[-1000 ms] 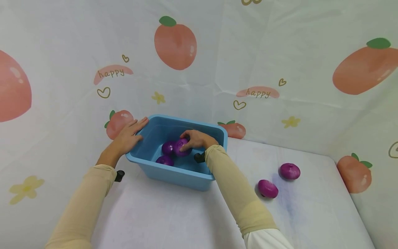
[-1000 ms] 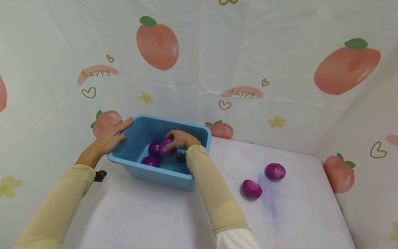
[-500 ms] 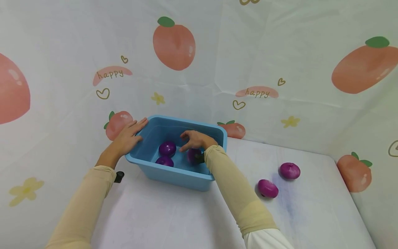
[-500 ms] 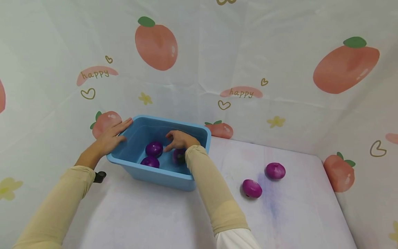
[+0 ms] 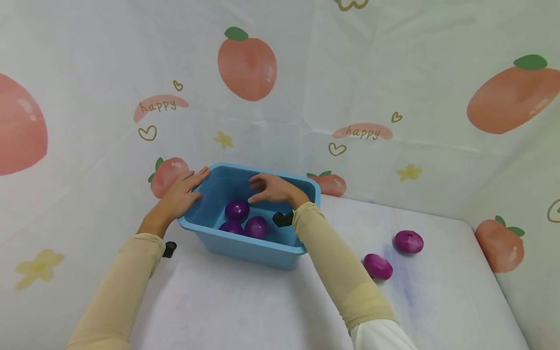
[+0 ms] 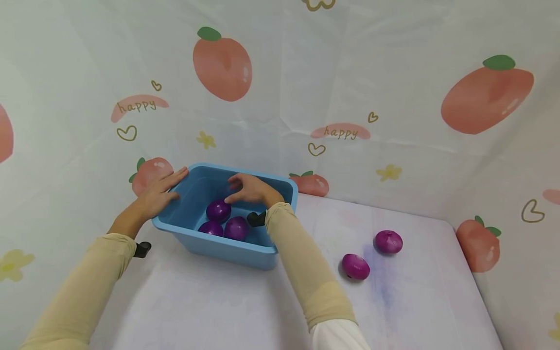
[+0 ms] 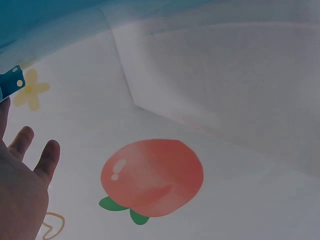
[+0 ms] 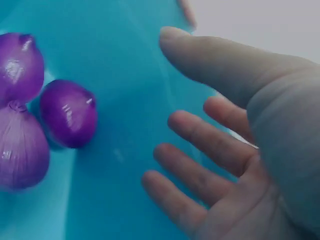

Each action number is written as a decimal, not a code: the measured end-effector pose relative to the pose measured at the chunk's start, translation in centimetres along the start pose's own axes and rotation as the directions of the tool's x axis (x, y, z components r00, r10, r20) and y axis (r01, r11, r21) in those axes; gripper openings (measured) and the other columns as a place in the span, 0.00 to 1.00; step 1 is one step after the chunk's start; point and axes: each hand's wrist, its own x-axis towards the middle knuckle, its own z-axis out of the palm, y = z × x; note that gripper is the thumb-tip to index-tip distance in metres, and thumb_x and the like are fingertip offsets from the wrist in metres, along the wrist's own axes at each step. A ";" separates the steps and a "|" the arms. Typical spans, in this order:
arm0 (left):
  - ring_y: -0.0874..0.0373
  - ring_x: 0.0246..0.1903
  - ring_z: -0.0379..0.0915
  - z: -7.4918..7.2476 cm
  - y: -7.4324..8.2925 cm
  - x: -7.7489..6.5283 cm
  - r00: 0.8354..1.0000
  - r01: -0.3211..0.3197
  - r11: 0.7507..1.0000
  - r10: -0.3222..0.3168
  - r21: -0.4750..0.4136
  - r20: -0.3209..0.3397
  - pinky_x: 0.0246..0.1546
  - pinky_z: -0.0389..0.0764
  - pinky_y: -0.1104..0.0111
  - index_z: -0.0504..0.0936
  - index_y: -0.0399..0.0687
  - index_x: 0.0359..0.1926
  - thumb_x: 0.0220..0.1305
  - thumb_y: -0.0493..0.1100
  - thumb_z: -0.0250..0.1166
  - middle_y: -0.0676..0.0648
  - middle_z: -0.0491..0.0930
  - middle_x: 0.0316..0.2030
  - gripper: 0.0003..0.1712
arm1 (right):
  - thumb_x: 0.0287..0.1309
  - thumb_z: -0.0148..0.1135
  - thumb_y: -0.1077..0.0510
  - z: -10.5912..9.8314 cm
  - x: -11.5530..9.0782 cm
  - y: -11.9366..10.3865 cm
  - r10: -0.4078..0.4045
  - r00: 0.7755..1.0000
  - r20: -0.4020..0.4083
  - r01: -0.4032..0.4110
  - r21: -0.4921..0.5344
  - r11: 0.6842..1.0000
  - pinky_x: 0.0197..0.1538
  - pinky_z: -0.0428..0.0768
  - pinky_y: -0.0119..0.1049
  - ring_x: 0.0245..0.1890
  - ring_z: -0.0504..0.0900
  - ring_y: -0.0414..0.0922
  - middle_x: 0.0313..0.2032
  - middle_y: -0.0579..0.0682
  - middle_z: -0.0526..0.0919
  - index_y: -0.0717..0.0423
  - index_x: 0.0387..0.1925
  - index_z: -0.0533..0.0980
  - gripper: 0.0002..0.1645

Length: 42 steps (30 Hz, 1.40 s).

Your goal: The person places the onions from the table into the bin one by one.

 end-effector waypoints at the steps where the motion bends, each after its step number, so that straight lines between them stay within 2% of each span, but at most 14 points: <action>1: 0.34 0.81 0.37 0.0 0.0 0.0 1.000 0.001 1.000 -0.001 0.000 -0.001 0.73 0.46 0.27 0.51 0.60 0.81 0.71 0.42 0.49 0.49 0.50 0.82 0.39 | 0.62 0.70 0.49 -0.2 -0.2 -0.2 -0.015 1.000 -0.006 0.015 0.013 1.000 0.72 0.74 0.48 0.73 0.71 0.52 0.71 0.53 0.74 0.51 0.75 0.62 0.44; 5: 0.34 0.81 0.37 0.2 0.0 0.0 1.000 0.007 1.000 -0.007 0.001 -0.005 0.72 0.48 0.26 0.51 0.60 0.81 0.71 0.42 0.49 0.49 0.50 0.82 0.39 | 0.63 0.69 0.51 -1.2 -1.3 -1.0 -0.083 0.996 -0.023 0.084 0.038 0.996 0.72 0.74 0.48 0.73 0.70 0.55 0.70 0.56 0.74 0.56 0.75 0.61 0.44; 9: 0.34 0.81 0.37 0.2 0.2 0.0 1.000 0.001 1.000 -0.001 -0.001 -0.005 0.72 0.47 0.26 0.52 0.60 0.81 0.71 0.42 0.49 0.48 0.51 0.82 0.39 | 0.64 0.69 0.53 -2.3 -2.9 -1.4 -0.139 0.988 -0.061 0.140 0.015 0.990 0.72 0.75 0.46 0.72 0.72 0.55 0.68 0.55 0.75 0.56 0.74 0.63 0.42; 19: 0.33 0.81 0.37 0.1 0.6 -0.2 1.000 0.010 1.000 -0.010 0.005 0.020 0.73 0.48 0.27 0.51 0.60 0.81 0.71 0.42 0.49 0.48 0.50 0.82 0.40 | 0.60 0.72 0.51 -5.1 -8.4 -0.3 -0.194 0.964 -0.182 0.191 -0.032 0.981 0.72 0.74 0.54 0.70 0.74 0.54 0.67 0.55 0.77 0.53 0.72 0.66 0.42; 23: 0.33 0.81 0.36 0.1 0.5 0.0 1.000 0.011 1.000 -0.011 0.000 0.018 0.73 0.47 0.27 0.51 0.60 0.81 0.71 0.42 0.49 0.49 0.50 0.82 0.40 | 0.59 0.73 0.49 -6.1 -11.1 0.8 -0.195 0.950 -0.243 0.178 -0.091 0.980 0.72 0.74 0.52 0.70 0.75 0.52 0.68 0.53 0.77 0.51 0.71 0.67 0.42; 30: 0.34 0.81 0.35 0.0 0.6 0.1 1.000 0.009 1.000 -0.009 0.003 0.021 0.73 0.46 0.27 0.50 0.60 0.81 0.71 0.42 0.49 0.49 0.49 0.82 0.40 | 0.59 0.73 0.46 -7.5 -16.2 3.7 -0.124 0.933 -0.338 0.084 -0.130 0.988 0.68 0.78 0.56 0.67 0.78 0.57 0.67 0.52 0.77 0.49 0.70 0.69 0.40; 37: 0.33 0.81 0.36 -0.2 0.6 -0.1 1.000 0.009 1.000 -0.009 -0.002 0.011 0.73 0.45 0.27 0.51 0.59 0.81 0.71 0.42 0.49 0.48 0.50 0.82 0.40 | 0.59 0.73 0.48 -8.9 -20.1 7.4 -0.092 0.928 -0.361 0.015 -0.211 0.977 0.69 0.77 0.55 0.66 0.78 0.54 0.66 0.55 0.78 0.52 0.67 0.70 0.38; 42: 0.32 0.81 0.36 -0.3 0.5 -0.2 1.000 -0.001 1.000 0.001 0.002 0.019 0.73 0.45 0.27 0.51 0.58 0.81 0.71 0.41 0.49 0.48 0.49 0.82 0.40 | 0.60 0.72 0.47 -9.0 -23.4 9.4 0.000 0.935 -0.355 -0.073 -0.193 0.979 0.68 0.76 0.55 0.65 0.78 0.57 0.66 0.57 0.78 0.52 0.68 0.69 0.38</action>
